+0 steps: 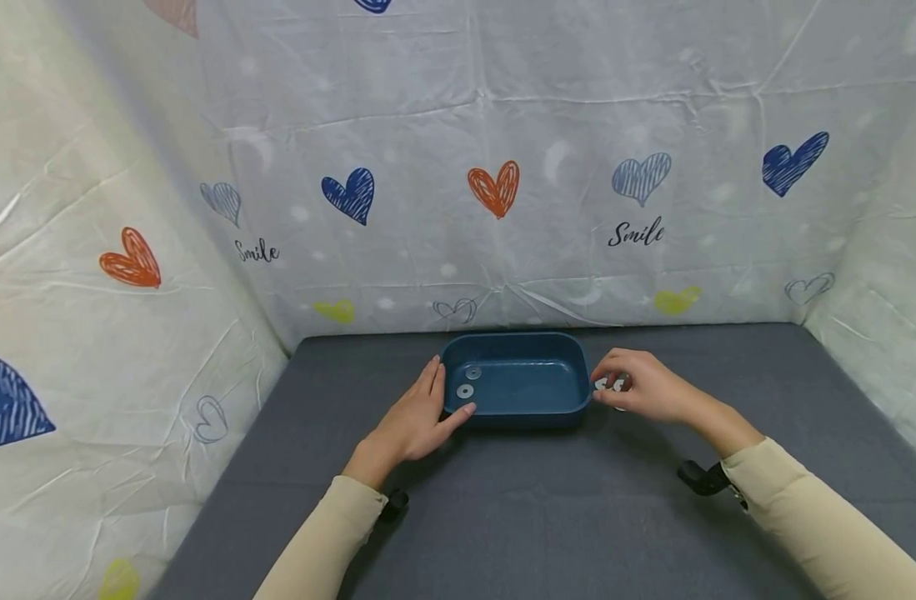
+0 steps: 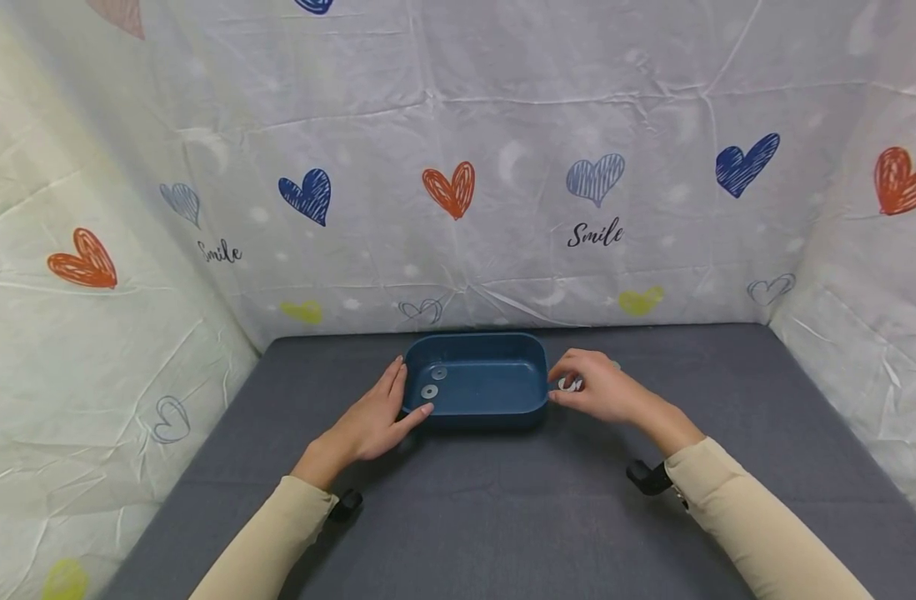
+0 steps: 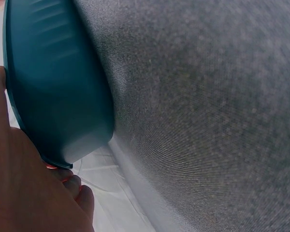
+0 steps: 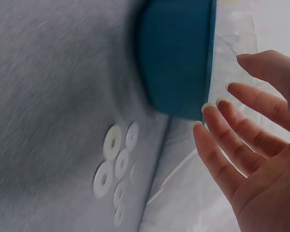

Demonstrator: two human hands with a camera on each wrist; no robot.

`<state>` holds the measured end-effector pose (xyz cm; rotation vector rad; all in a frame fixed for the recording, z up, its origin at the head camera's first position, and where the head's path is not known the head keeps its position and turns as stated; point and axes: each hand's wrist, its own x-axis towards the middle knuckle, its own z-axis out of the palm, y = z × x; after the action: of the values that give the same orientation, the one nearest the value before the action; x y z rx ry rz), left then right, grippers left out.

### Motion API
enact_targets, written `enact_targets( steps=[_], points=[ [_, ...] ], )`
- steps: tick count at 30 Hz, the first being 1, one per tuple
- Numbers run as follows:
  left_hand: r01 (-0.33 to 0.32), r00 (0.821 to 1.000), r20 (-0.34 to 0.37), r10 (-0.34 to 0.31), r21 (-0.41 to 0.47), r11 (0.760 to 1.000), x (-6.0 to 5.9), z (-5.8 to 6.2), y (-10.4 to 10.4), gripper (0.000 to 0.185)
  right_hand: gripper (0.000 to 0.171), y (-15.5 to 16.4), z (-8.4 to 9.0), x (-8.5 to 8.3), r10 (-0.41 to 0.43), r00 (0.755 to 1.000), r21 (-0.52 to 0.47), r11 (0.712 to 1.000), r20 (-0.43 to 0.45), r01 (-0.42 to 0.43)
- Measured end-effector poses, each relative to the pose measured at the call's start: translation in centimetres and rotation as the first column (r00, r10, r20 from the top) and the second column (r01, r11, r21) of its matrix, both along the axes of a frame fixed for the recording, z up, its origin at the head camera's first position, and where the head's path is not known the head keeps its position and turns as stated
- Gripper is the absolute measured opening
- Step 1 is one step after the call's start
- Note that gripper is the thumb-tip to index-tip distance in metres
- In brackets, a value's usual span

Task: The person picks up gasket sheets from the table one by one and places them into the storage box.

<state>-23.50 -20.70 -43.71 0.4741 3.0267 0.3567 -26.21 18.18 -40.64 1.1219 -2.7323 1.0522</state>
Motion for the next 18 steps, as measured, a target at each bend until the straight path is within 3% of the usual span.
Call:
enact_targets(
  steps=[11, 18],
  points=[
    [0.009, 1.000, -0.011, -0.009, 0.010, 1.000, 0.1, 0.0, 0.0, 0.105, 0.018, 2.8, -1.1, 0.3, -0.065, 0.998, 0.023, 0.998, -0.014, 0.066],
    [0.007, 1.000, -0.010, -0.007, 0.010, 1.000, 0.1, 0.0, 0.0, 0.104, 0.022, 4.2, -1.6, 0.5, -0.055, 0.998, 0.051, 0.997, 0.001, 0.055]
  ],
)
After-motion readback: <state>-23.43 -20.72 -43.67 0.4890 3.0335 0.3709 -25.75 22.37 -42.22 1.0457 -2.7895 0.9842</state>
